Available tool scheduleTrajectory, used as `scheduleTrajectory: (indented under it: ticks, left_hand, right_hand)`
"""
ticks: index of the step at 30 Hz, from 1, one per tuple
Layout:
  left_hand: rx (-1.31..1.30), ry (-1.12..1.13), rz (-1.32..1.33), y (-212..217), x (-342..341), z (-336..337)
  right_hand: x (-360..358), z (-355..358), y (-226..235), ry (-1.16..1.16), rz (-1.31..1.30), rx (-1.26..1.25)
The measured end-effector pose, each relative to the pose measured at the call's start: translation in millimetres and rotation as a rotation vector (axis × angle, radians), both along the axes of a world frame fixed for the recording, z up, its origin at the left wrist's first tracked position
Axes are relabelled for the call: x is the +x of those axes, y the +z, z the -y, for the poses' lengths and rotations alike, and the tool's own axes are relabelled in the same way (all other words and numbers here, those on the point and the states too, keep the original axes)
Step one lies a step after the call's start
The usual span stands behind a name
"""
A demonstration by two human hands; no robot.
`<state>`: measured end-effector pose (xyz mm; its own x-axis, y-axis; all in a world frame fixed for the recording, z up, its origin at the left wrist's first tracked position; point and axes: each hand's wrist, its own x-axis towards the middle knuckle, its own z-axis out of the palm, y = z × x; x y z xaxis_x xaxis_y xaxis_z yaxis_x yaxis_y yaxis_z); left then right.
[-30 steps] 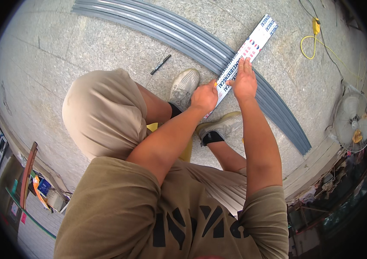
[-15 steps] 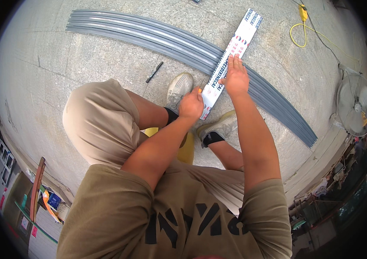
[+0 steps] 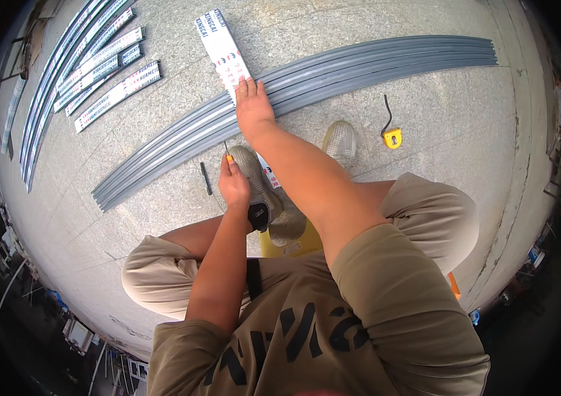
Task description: The person measures a long metal profile using a tape measure and a straight edge, then uses a utility knife to score and cut the profile along the marked line. The cut piece is separated and set aside.
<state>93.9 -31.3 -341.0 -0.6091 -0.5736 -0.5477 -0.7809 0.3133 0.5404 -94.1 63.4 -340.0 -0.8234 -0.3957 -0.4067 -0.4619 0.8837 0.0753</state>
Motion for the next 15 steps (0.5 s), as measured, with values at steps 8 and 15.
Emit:
scheduleTrajectory:
  ticks: [8,15]
  left_hand:
    - [0.149,0.107,-0.033,-0.2,-6.2,6.6]
    - [0.317,0.157,-0.127,-21.7,9.3,25.0]
  right_hand:
    - [-0.1,7.0,0.1,0.059,0.077,0.097]
    - [-1.5,11.9,1.0,0.088,0.137,0.138]
